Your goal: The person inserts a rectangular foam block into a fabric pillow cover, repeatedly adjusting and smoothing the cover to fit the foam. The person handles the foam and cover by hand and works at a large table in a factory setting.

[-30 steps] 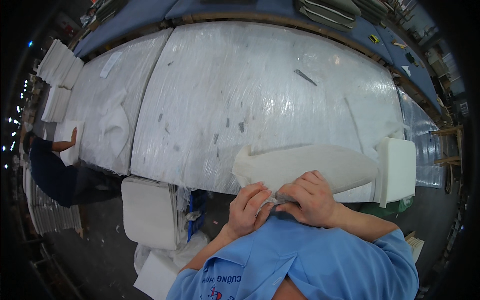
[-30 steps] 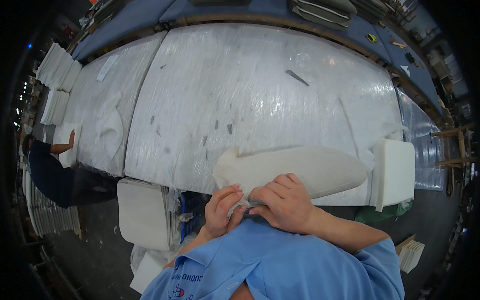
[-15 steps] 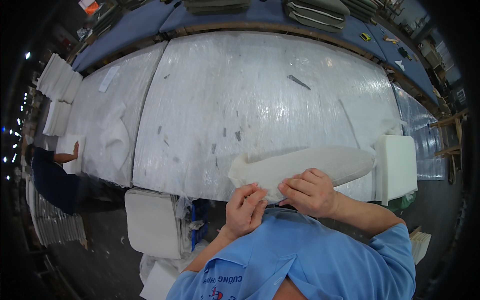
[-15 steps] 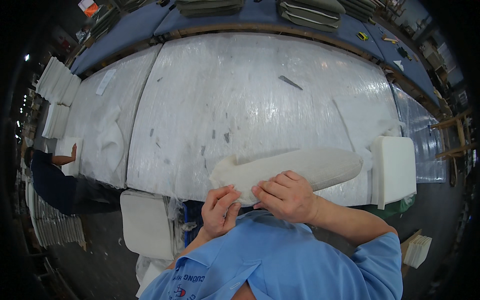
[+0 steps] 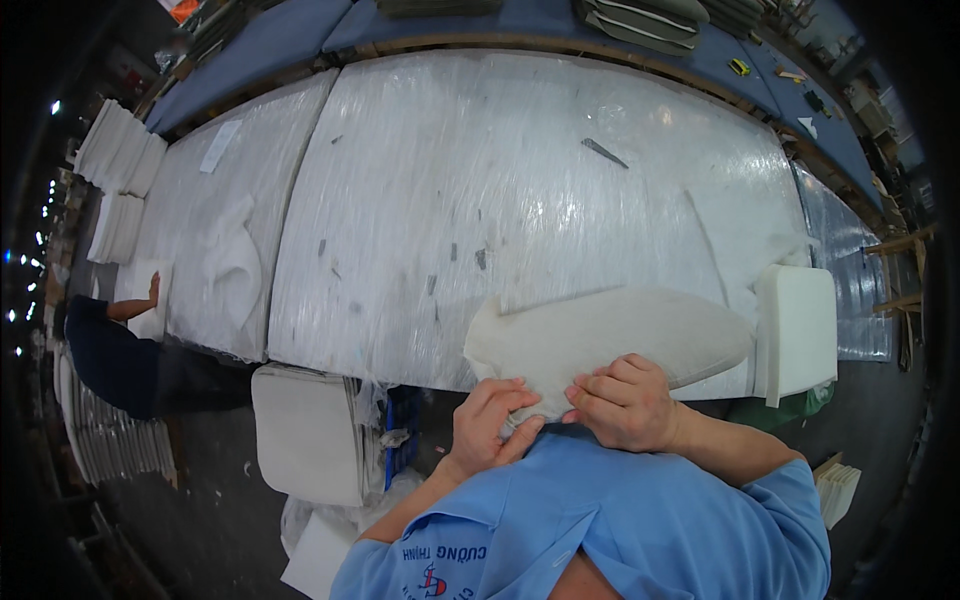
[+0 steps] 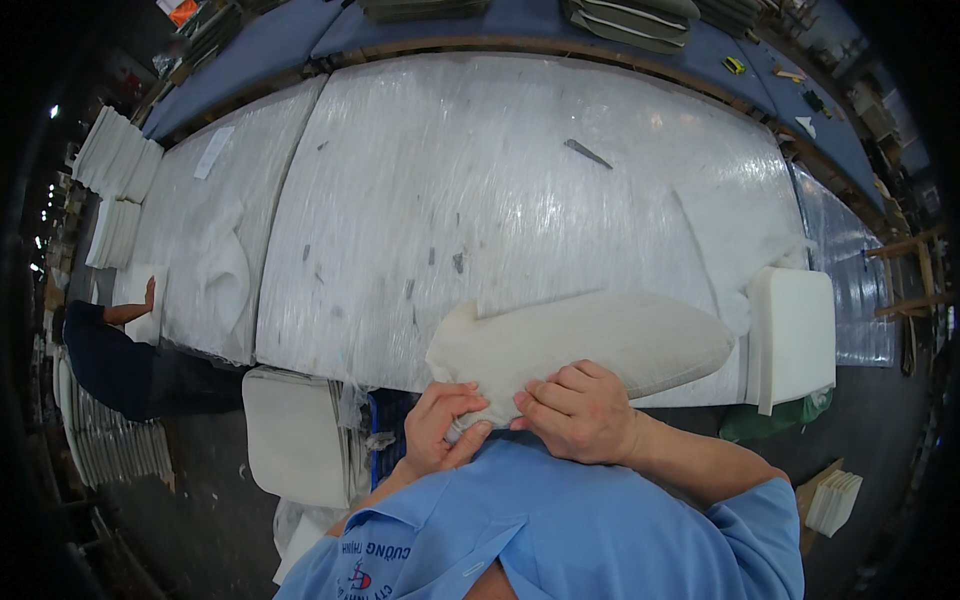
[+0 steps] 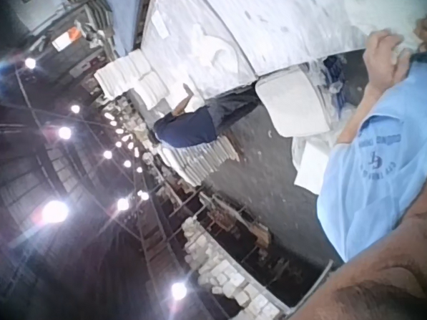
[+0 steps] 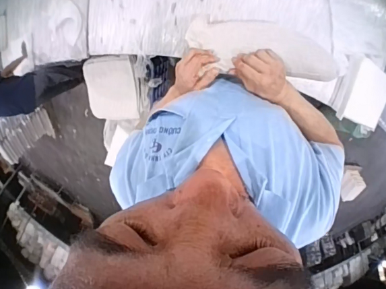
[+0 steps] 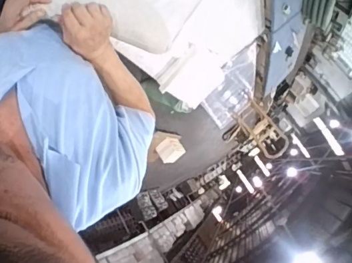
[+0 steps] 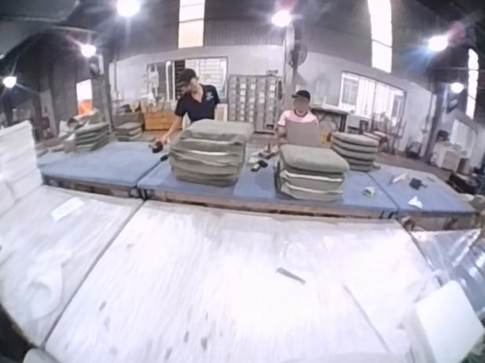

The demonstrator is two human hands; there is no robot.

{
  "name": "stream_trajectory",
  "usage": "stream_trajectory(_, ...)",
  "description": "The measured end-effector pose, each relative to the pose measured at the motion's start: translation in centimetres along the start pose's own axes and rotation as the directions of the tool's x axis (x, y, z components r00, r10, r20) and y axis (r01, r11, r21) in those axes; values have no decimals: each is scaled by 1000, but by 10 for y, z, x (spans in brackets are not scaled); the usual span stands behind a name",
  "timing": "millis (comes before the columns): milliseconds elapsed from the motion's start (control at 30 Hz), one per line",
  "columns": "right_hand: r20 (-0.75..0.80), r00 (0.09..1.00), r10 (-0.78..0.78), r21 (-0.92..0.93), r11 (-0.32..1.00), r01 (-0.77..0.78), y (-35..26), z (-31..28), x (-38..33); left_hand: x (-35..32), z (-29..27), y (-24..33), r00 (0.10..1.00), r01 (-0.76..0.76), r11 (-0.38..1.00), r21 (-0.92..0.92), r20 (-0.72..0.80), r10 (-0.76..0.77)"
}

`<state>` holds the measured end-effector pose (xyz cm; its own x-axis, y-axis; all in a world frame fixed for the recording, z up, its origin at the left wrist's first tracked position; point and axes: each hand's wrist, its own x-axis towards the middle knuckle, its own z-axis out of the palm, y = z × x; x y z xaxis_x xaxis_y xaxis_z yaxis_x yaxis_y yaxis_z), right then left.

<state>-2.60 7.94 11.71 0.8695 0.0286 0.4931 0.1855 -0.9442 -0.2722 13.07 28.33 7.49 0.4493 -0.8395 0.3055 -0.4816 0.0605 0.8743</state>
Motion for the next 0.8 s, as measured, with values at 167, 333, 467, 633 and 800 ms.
stream_trajectory(167,1,1000,8,10,1000,-8,-6,0,-9,17,-39,-16,915,272,927,-257,368,-167)
stream_trajectory(333,-11,1000,10,2,1000,-10,-4,2,-9,69,-46,-14,654,416,889,-192,743,-145)
stream_trajectory(467,-12,1000,18,26,999,-18,-7,3,-11,72,-20,-23,550,285,953,102,797,-250)
stream_trajectory(633,15,1000,25,34,999,-26,-6,2,-15,74,-5,-37,512,335,926,173,792,-333)
stream_trajectory(800,-4,999,47,47,998,-47,-7,3,-20,73,13,-74,490,383,910,161,800,-347)
